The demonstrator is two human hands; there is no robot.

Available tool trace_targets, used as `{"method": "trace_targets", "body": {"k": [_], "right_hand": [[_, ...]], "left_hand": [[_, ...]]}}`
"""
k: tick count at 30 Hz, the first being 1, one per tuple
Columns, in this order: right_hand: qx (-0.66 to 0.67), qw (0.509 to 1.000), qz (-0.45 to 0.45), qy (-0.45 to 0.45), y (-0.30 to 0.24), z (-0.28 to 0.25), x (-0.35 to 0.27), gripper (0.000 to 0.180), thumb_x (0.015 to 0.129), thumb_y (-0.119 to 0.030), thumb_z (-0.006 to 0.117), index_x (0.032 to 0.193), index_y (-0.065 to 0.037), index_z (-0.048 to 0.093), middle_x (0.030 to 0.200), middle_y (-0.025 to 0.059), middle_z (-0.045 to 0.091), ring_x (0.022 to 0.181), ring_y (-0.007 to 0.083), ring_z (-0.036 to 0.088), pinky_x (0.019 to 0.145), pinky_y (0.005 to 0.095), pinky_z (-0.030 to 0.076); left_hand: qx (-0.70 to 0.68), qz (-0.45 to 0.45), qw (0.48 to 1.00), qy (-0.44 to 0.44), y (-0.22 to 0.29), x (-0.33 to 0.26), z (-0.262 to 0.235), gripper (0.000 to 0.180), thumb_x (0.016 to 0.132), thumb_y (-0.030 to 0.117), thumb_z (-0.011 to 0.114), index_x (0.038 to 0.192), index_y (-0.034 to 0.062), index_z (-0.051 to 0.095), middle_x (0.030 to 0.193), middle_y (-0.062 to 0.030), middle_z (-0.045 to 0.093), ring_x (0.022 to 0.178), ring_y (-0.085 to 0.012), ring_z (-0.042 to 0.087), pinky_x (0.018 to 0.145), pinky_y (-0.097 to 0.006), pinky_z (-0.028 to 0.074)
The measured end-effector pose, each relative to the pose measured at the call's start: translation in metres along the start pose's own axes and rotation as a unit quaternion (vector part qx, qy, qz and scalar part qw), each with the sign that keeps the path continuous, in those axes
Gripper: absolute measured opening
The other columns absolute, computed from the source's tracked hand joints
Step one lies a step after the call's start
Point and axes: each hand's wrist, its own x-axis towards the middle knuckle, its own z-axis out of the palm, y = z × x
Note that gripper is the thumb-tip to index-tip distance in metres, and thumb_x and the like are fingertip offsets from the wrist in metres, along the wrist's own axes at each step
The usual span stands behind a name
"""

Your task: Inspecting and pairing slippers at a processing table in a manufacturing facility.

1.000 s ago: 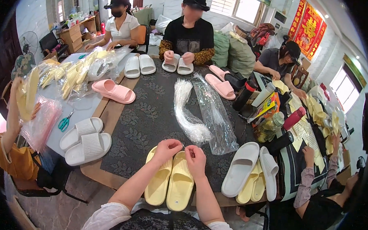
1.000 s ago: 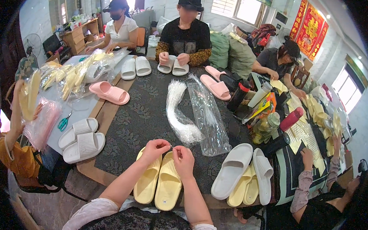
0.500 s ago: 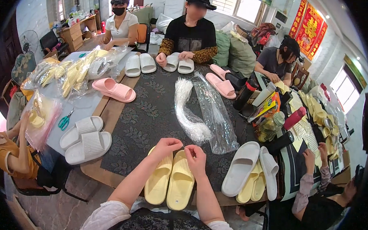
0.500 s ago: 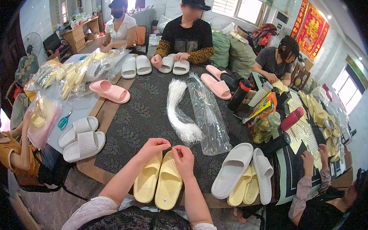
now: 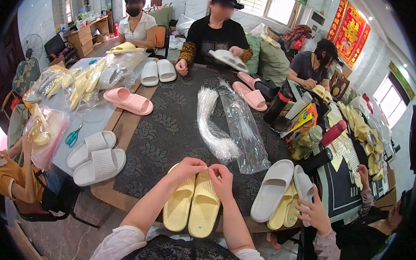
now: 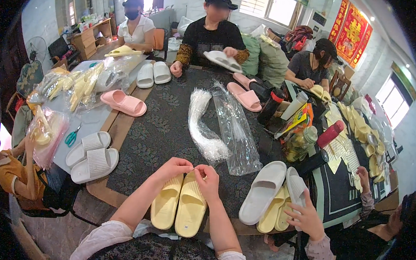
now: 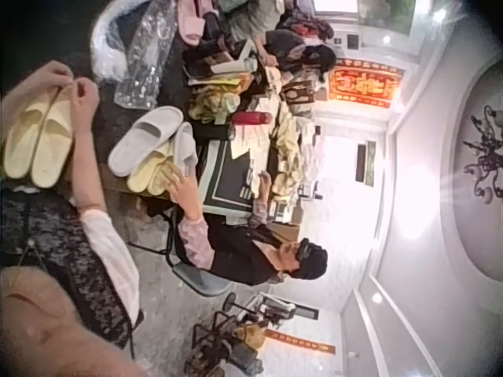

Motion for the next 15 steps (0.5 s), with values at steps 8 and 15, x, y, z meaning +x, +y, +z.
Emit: {"method": "trace_targets", "body": {"k": [8, 15], "right_hand": [[-0.015, 1.000, -0.004, -0.009, -0.0017, -0.0011, 0.0005, 0.007, 0.082, -0.004, 0.067, 0.088, -0.001, 0.064, 0.077, 0.0027, 0.060, 0.067, 0.0095, 0.054, 0.062, 0.0243, 0.045], [-0.036, 0.999, -0.014, -0.032, -0.0057, -0.0025, 0.0013, 0.007, 0.081, -0.004, 0.067, 0.087, -0.001, 0.064, 0.077, 0.0031, 0.060, 0.067, 0.0103, 0.054, 0.062, 0.0248, 0.045]], "left_hand": [[0.022, -0.032, 0.999, 0.001, 0.0034, 0.0008, 0.0005, 0.019, 0.084, 0.020, 0.067, 0.092, 0.0030, 0.072, 0.081, 0.0040, 0.065, 0.075, -0.0045, 0.054, 0.066, -0.022, 0.043], [0.042, -0.058, 0.997, -0.015, 0.0073, 0.0002, -0.0046, 0.021, 0.079, 0.021, 0.070, 0.087, 0.0026, 0.072, 0.078, 0.0016, 0.066, 0.071, -0.0068, 0.056, 0.064, -0.025, 0.044]]}}
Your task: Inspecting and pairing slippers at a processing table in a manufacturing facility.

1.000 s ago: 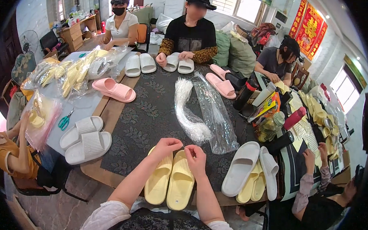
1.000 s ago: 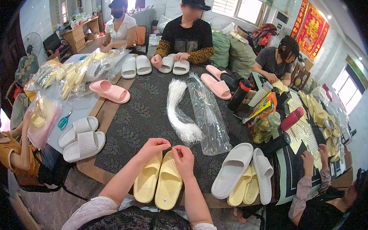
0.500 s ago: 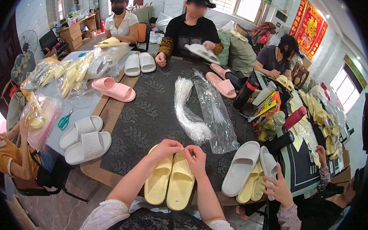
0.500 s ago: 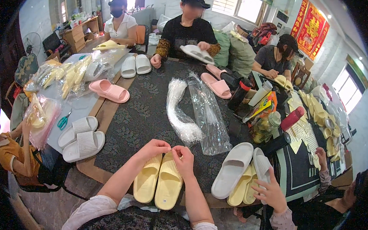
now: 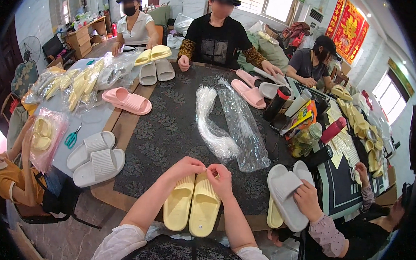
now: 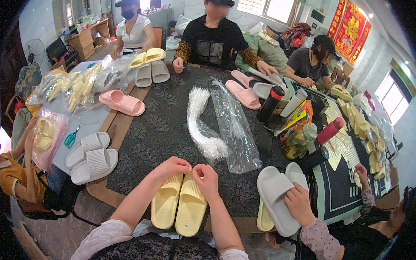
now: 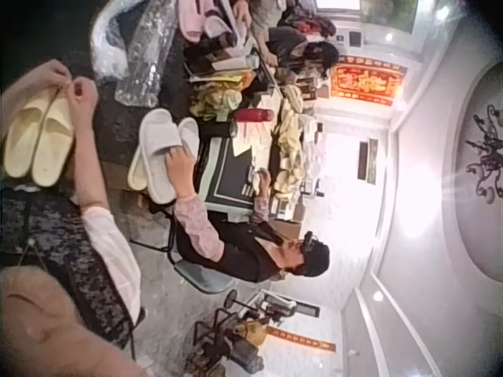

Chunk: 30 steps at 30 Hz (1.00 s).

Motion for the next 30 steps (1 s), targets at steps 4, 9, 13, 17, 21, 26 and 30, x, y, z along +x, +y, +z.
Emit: {"method": "trace_targets", "body": {"k": [4, 9, 13, 17, 21, 26, 30], "right_hand": [[0.014, 1.000, -0.015, -0.011, 0.000, 0.002, 0.000, 0.008, 0.082, -0.007, 0.068, 0.087, -0.002, 0.064, 0.074, 0.0062, 0.057, 0.065, 0.0154, 0.056, 0.061, 0.0286, 0.046], [-0.017, 0.999, -0.026, -0.024, -0.012, 0.006, 0.001, 0.009, 0.084, -0.010, 0.067, 0.087, -0.002, 0.063, 0.075, 0.0077, 0.059, 0.066, 0.0170, 0.058, 0.061, 0.0289, 0.047], [0.045, 0.997, 0.043, 0.053, -0.003, 0.006, -0.004, 0.008, 0.087, -0.009, 0.064, 0.088, -0.001, 0.062, 0.074, 0.0009, 0.058, 0.064, 0.0074, 0.053, 0.059, 0.0242, 0.044], [0.054, 0.994, 0.053, 0.077, 0.003, 0.004, -0.005, 0.009, 0.088, -0.009, 0.063, 0.086, -0.001, 0.061, 0.072, -0.0003, 0.056, 0.063, 0.0055, 0.051, 0.058, 0.0232, 0.043], [0.066, 0.992, 0.064, 0.087, 0.000, 0.005, -0.006, 0.008, 0.087, -0.009, 0.064, 0.086, -0.001, 0.061, 0.073, 0.0007, 0.058, 0.063, 0.0059, 0.052, 0.058, 0.0228, 0.044], [0.063, 0.992, 0.073, 0.080, 0.006, 0.003, -0.008, 0.007, 0.087, -0.008, 0.065, 0.088, 0.000, 0.064, 0.076, 0.0019, 0.061, 0.065, 0.0064, 0.055, 0.059, 0.0231, 0.045], [0.076, 0.993, 0.065, 0.069, 0.001, 0.006, -0.007, 0.008, 0.086, -0.008, 0.066, 0.089, 0.000, 0.065, 0.077, 0.0024, 0.061, 0.066, 0.0069, 0.056, 0.060, 0.0233, 0.046]], "left_hand": [[0.026, -0.012, 1.000, -0.011, 0.000, 0.003, 0.000, 0.020, 0.080, 0.020, 0.069, 0.088, 0.0021, 0.072, 0.079, 0.0008, 0.066, 0.072, -0.0073, 0.058, 0.068, -0.024, 0.047], [0.119, 0.075, 0.989, 0.039, -0.014, 0.005, 0.010, 0.018, 0.081, 0.013, 0.067, 0.094, 0.0003, 0.071, 0.081, 0.0008, 0.067, 0.077, -0.0086, 0.059, 0.070, -0.026, 0.048], [0.036, 0.056, 0.996, 0.056, -0.001, -0.001, 0.017, 0.019, 0.085, 0.014, 0.069, 0.098, 0.0018, 0.070, 0.086, 0.0004, 0.067, 0.078, -0.0067, 0.057, 0.070, -0.024, 0.047], [0.062, 0.098, 0.992, 0.044, 0.004, -0.002, 0.021, 0.022, 0.086, 0.017, 0.069, 0.103, 0.0019, 0.069, 0.089, -0.0001, 0.068, 0.082, -0.0063, 0.058, 0.073, -0.023, 0.047], [0.004, 0.136, 0.989, 0.055, -0.001, -0.001, 0.021, 0.025, 0.086, 0.015, 0.068, 0.107, 0.0015, 0.068, 0.092, -0.0015, 0.069, 0.085, -0.0077, 0.062, 0.078, -0.024, 0.050], [0.028, 0.128, 0.989, 0.074, 0.001, -0.003, 0.022, 0.024, 0.086, 0.014, 0.068, 0.106, 0.0019, 0.068, 0.093, -0.0015, 0.069, 0.085, -0.0090, 0.063, 0.079, -0.025, 0.051], [0.060, 0.147, 0.982, 0.106, -0.007, 0.000, 0.017, 0.020, 0.085, 0.015, 0.069, 0.100, 0.0009, 0.067, 0.090, -0.0014, 0.069, 0.082, -0.0079, 0.063, 0.077, -0.025, 0.051]]}}
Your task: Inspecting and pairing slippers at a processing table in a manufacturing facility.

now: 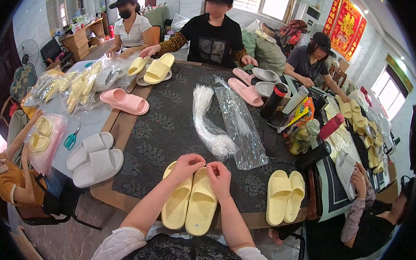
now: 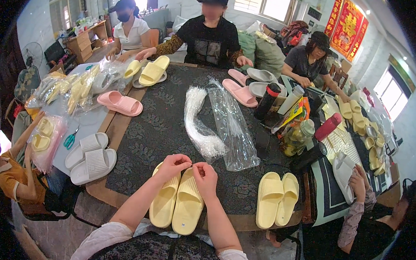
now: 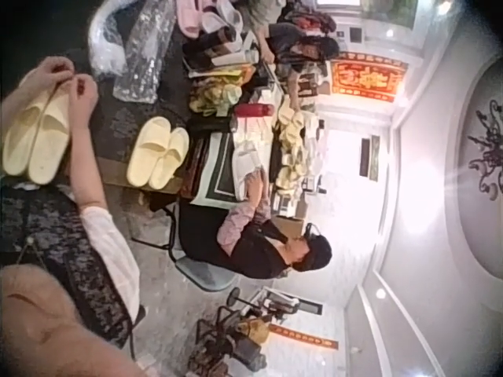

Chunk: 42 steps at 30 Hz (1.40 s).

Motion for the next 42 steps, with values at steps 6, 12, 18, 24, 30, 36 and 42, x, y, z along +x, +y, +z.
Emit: {"method": "trace_targets", "body": {"k": [6, 12, 18, 24, 30, 36, 42], "right_hand": [[0.007, 1.000, 0.000, 0.003, 0.001, -0.005, 0.001, 0.009, 0.086, -0.009, 0.067, 0.090, -0.001, 0.065, 0.077, 0.0034, 0.061, 0.067, 0.0084, 0.058, 0.062, 0.0239, 0.047], [-0.043, 0.999, -0.012, -0.028, -0.005, -0.002, 0.002, 0.009, 0.087, -0.009, 0.066, 0.091, -0.001, 0.065, 0.077, 0.0037, 0.061, 0.068, 0.0078, 0.057, 0.063, 0.0235, 0.047], [0.003, 1.000, 0.008, 0.005, -0.002, 0.000, -0.001, 0.008, 0.089, -0.009, 0.064, 0.088, -0.001, 0.064, 0.074, -0.0028, 0.059, 0.065, 0.0038, 0.050, 0.060, 0.0204, 0.042], [-0.004, 0.999, -0.020, 0.032, 0.002, 0.000, -0.003, 0.009, 0.090, -0.009, 0.063, 0.086, -0.001, 0.063, 0.073, -0.0039, 0.057, 0.064, 0.0034, 0.048, 0.058, 0.0201, 0.040], [-0.007, 0.999, -0.023, 0.029, 0.000, -0.003, 0.000, 0.008, 0.089, -0.010, 0.064, 0.093, -0.002, 0.064, 0.079, -0.0023, 0.059, 0.067, 0.0044, 0.049, 0.059, 0.0215, 0.041], [-0.224, 0.961, -0.160, 0.041, -0.054, -0.019, -0.006, 0.023, 0.080, -0.013, 0.072, 0.101, -0.004, 0.065, 0.083, 0.0035, 0.061, 0.066, 0.0173, 0.055, 0.060, 0.0296, 0.046], [-0.263, 0.949, -0.006, -0.176, -0.091, -0.035, -0.058, 0.023, 0.086, -0.031, 0.066, 0.088, -0.009, 0.070, 0.070, 0.0094, 0.066, 0.063, 0.0248, 0.065, 0.059, 0.0358, 0.051]], "left_hand": [[-0.019, 0.013, 1.000, -0.012, 0.000, 0.001, 0.005, 0.015, 0.085, 0.013, 0.069, 0.095, 0.0017, 0.067, 0.086, -0.0014, 0.068, 0.078, -0.0072, 0.061, 0.073, -0.025, 0.050], [0.035, 0.080, 0.994, 0.065, 0.001, -0.004, 0.010, 0.013, 0.085, 0.013, 0.067, 0.091, 0.0021, 0.067, 0.083, -0.0004, 0.066, 0.077, -0.0070, 0.059, 0.070, -0.024, 0.049], [-0.013, 0.079, 0.990, 0.117, 0.009, -0.007, -0.008, 0.012, 0.085, 0.009, 0.066, 0.094, 0.0029, 0.064, 0.087, -0.0008, 0.064, 0.083, -0.0104, 0.060, 0.071, -0.025, 0.050], [0.351, 0.283, 0.867, 0.214, 0.067, -0.087, -0.080, 0.018, 0.077, 0.002, 0.064, 0.093, 0.0067, 0.063, 0.096, -0.0082, 0.063, 0.094, -0.0285, 0.060, 0.083, -0.039, 0.049], [0.532, 0.081, 0.730, 0.420, 0.037, -0.179, -0.205, 0.040, 0.070, -0.004, 0.058, 0.108, 0.0066, 0.060, 0.116, -0.0173, 0.055, 0.111, -0.0366, 0.050, 0.094, -0.045, 0.044], [0.593, -0.155, 0.691, 0.383, 0.005, -0.215, -0.279, 0.068, 0.069, 0.006, 0.067, 0.134, 0.0081, 0.045, 0.133, -0.0205, 0.048, 0.125, -0.0441, 0.040, 0.104, -0.046, 0.039], [0.509, -0.123, 0.752, 0.401, -0.045, -0.201, -0.307, 0.087, 0.074, -0.004, 0.058, 0.151, 0.0138, 0.021, 0.099, -0.0281, 0.064, 0.092, -0.0453, 0.061, 0.081, -0.050, 0.048]]}}
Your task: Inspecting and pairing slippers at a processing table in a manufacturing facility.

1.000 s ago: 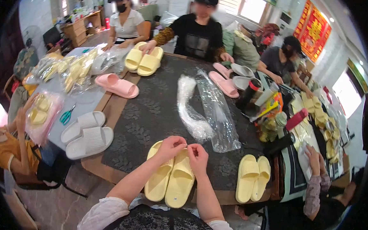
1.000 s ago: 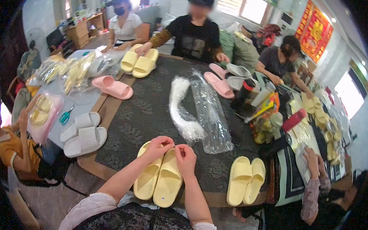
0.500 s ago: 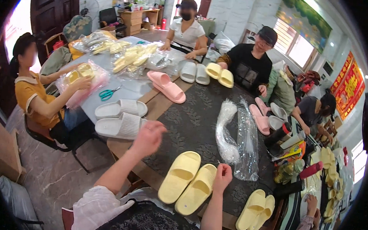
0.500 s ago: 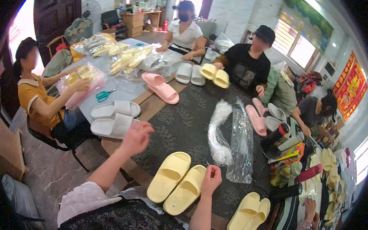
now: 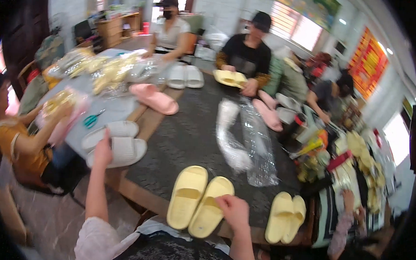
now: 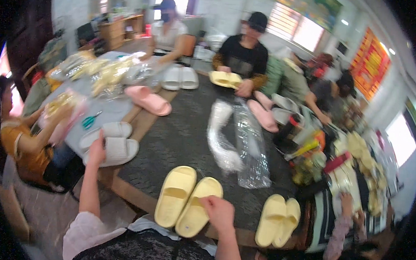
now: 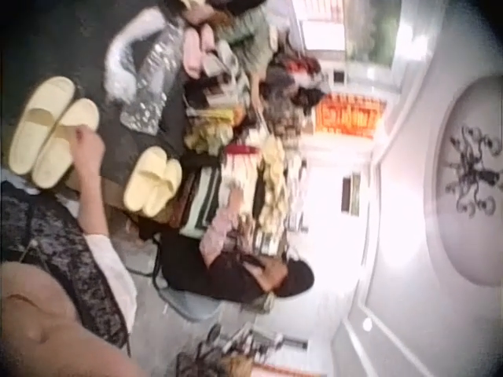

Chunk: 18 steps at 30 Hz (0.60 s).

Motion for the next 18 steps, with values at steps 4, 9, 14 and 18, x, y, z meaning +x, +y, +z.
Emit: {"method": "trace_targets", "body": {"k": [4, 9, 14, 18], "right_hand": [[-0.058, 0.998, 0.026, 0.021, -0.010, -0.002, -0.011, 0.030, 0.087, -0.039, 0.065, 0.087, -0.010, 0.069, 0.069, 0.0083, 0.067, 0.066, 0.0277, 0.067, 0.059, 0.0379, 0.053], [-0.195, 0.976, 0.021, -0.089, -0.014, 0.015, -0.014, 0.053, 0.088, -0.056, 0.057, 0.079, -0.004, 0.063, 0.066, 0.0133, 0.065, 0.063, 0.0306, 0.066, 0.057, 0.0401, 0.052], [-0.191, 0.981, 0.023, 0.000, -0.006, 0.055, -0.005, 0.053, 0.087, -0.056, 0.056, 0.077, -0.004, 0.062, 0.063, 0.0134, 0.063, 0.057, 0.0315, 0.064, 0.053, 0.0420, 0.052], [-0.151, 0.985, 0.037, 0.073, 0.017, 0.059, -0.001, 0.033, 0.084, -0.037, 0.062, 0.075, -0.005, 0.059, 0.064, 0.0130, 0.063, 0.059, 0.0312, 0.064, 0.054, 0.0435, 0.051]], "left_hand": [[-0.014, 0.037, 0.999, -0.004, 0.082, -0.015, -0.009, 0.085, 0.074, -0.007, 0.055, 0.148, 0.0288, 0.032, 0.078, -0.0203, 0.061, 0.076, -0.0398, 0.060, 0.070, -0.051, 0.046], [-0.027, 0.104, 0.992, -0.071, 0.131, -0.045, 0.005, 0.070, 0.073, -0.003, 0.057, 0.137, 0.0257, 0.051, 0.078, -0.0183, 0.062, 0.075, -0.0377, 0.061, 0.070, -0.048, 0.047], [-0.088, 0.124, 0.984, -0.089, 0.189, -0.086, 0.001, 0.056, 0.071, 0.004, 0.066, 0.126, 0.0143, 0.060, 0.075, -0.0150, 0.064, 0.071, -0.0330, 0.063, 0.069, -0.044, 0.050], [-0.140, 0.099, 0.980, -0.101, 0.194, -0.096, -0.009, 0.055, 0.069, 0.005, 0.071, 0.123, 0.0103, 0.061, 0.073, -0.0138, 0.064, 0.067, -0.0302, 0.063, 0.067, -0.042, 0.051]]}}
